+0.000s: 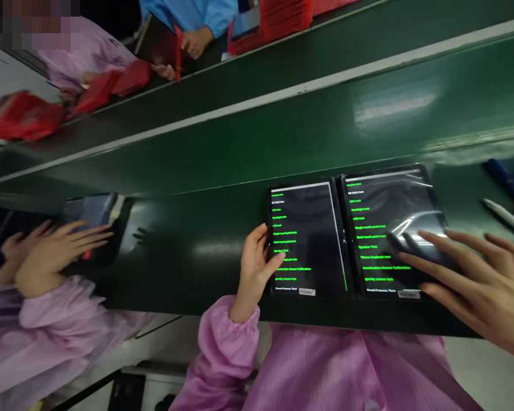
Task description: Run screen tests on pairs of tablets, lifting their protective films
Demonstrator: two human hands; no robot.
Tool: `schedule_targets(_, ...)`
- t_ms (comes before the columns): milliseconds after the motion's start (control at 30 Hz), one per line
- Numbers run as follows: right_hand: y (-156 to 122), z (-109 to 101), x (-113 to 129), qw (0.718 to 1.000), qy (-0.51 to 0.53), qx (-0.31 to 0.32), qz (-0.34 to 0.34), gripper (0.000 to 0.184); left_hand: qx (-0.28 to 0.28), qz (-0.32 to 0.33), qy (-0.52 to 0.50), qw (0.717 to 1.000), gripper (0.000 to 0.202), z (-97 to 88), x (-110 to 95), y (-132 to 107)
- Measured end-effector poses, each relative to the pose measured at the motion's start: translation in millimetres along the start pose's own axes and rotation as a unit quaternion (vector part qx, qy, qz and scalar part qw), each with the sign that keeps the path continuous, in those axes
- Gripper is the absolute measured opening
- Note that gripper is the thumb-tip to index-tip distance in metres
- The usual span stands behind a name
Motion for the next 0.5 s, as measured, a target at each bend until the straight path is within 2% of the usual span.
schedule_targets(100, -4, -7, -21, 0.996, 0.038, -0.027, 0.074, 0.055, 0.010, -0.002, 0.016, 1.000, 0.076, -0.4, 1, -2)
schedule_targets(200, 1, -4, -55, 0.980, 0.096, -0.043, 0.167, 0.046, -0.035, -0.012, -0.002, 0.999, 0.072, -13.8, 1, 7)
schedule_targets(267, 12, 5, -87, 0.956, 0.157, -0.061, 0.242, 0.047, -0.062, -0.002, -0.006, 0.998, 0.062, -19.9, -3, 24)
schedule_targets(333, 27, 19, -119, 0.925, 0.209, -0.072, 0.308, 0.068, -0.075, 0.029, 0.029, 0.996, 0.056, -18.9, -10, 51)
schedule_targets(367, 37, 26, -132, 0.916, 0.224, -0.073, 0.326, 0.076, -0.079, 0.047, 0.053, 0.994, 0.056, -15.6, -14, 65)
schedule_targets(500, 72, 55, -161, 0.897, 0.283, -0.037, 0.339, 0.083, -0.068, 0.093, 0.096, 0.989, 0.063, 7.0, -25, 113)
Point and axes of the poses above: each hand's wrist, its own y-axis towards the middle knuckle, its own z-axis out of the palm, x = y × z, the point moved 7 cm from there along y, towards the middle knuckle, and after that the axes turned 7 degrees about y, right-handed, at the moved point
